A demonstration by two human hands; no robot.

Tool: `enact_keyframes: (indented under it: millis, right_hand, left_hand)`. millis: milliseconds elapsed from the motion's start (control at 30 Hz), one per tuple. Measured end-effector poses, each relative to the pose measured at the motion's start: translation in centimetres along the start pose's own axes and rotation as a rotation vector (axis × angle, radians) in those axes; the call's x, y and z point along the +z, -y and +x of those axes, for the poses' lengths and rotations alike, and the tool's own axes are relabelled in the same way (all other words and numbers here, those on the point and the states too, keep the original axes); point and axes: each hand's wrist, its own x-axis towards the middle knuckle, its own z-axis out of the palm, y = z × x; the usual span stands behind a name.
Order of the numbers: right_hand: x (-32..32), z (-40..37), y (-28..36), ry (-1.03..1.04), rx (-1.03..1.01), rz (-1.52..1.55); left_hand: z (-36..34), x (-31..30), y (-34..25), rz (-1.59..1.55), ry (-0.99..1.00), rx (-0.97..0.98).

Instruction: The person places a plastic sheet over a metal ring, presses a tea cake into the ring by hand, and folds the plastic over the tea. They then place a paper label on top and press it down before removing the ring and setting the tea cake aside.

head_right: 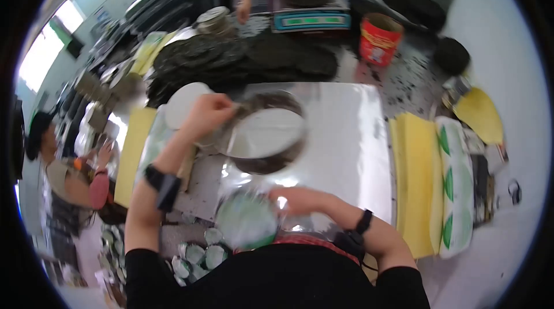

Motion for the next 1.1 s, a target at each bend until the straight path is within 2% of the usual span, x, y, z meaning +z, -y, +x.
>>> enact_keyframes:
  millis: [33, 67, 100, 133, 167, 200, 233, 267, 300, 333, 367, 467, 533, 733, 833, 933, 1000, 1067, 1100]
  right_hand:
    - [-2.0, 0.1, 3.3, 0.187, 0.037, -0.044]
    - [-4.5, -0.6, 5.9, 0.371, 0.062, -0.089]
    - [-7.5, -3.1, 5.8, 0.106, -0.020, -0.099]
    - [-10.3, -5.3, 5.5, -0.170, 0.036, -0.137]
    - [-12.2, -7.7, 4.9, -0.416, 0.192, -0.253]
    - [-13.3, -9.9, 4.0, -0.516, 0.343, -0.413]
    - [-13.6, -11.6, 3.0, -0.522, 0.452, -0.521]
    - [-13.4, -12.3, 2.5, -0.499, 0.504, -0.586]
    - [-13.3, -12.3, 2.6, -0.477, 0.520, -0.626]
    - [-13.1, -11.8, 2.7, -0.463, 0.514, -0.652]
    - [-13.1, -11.4, 2.9, -0.454, 0.505, -0.669]
    - [-12.8, -10.9, 3.1, -0.454, 0.498, -0.698]
    - [-12.5, -11.1, 3.2, -0.484, 0.504, -0.709]
    - [-11.3, -11.8, 3.1, -0.518, 0.566, -0.722]
    - [-11.3, -11.7, 3.0, -0.540, 0.585, -0.722]
    - [-11.6, -11.4, 3.3, -0.543, 0.610, -0.751]
    - [-11.7, -11.3, 3.0, -0.581, 0.600, -0.769]
    - [-11.9, -11.6, 2.8, -0.627, 0.610, -0.762]
    - [-12.4, -12.0, 2.8, -0.661, 0.634, -0.758]
  left_hand:
    - [-0.3, 1.5, -0.5, -0.052, 0.058, -0.097]
    - [-0.8, 2.2, -1.7, 0.034, 0.141, -0.143]
    - [-1.1, 3.8, -1.1, 0.059, 0.163, -0.147]
    - [-1.5, 5.7, -0.1, -0.078, 0.178, -0.214]
    - [-1.7, 9.2, 2.6, -0.170, 0.062, -0.098]
    - [-1.7, 13.5, 5.4, -0.262, -0.011, -0.055]
    - [-2.8, 14.2, 3.6, -0.353, 0.021, -0.204]
    - [-3.3, 17.4, 4.4, -0.387, 0.003, -0.276]
    - [-3.8, 19.1, 4.1, -0.401, -0.050, -0.210]
    - [-4.6, 18.0, 2.6, -0.507, 0.054, -0.170]
    - [-4.4, 17.9, 2.3, -0.484, 0.172, -0.104]
    - [-4.2, 16.5, 2.3, -0.577, 0.307, -0.023]
    - [-4.4, 13.8, 3.9, -0.436, 0.278, 0.070]
    - [-10.3, 10.1, 7.9, -0.190, 0.132, 0.136]
    - [-13.5, 7.6, 8.3, -0.173, 0.114, 0.157]
    - [-14.2, 6.3, 10.4, 0.032, 0.290, 0.447]
    - [-14.5, 5.0, 9.3, 0.194, 0.438, 0.501]
    - [-14.6, 5.1, 9.4, 0.049, 0.551, 0.721]
    - [-15.9, 6.7, 10.0, -0.026, 0.530, 0.740]
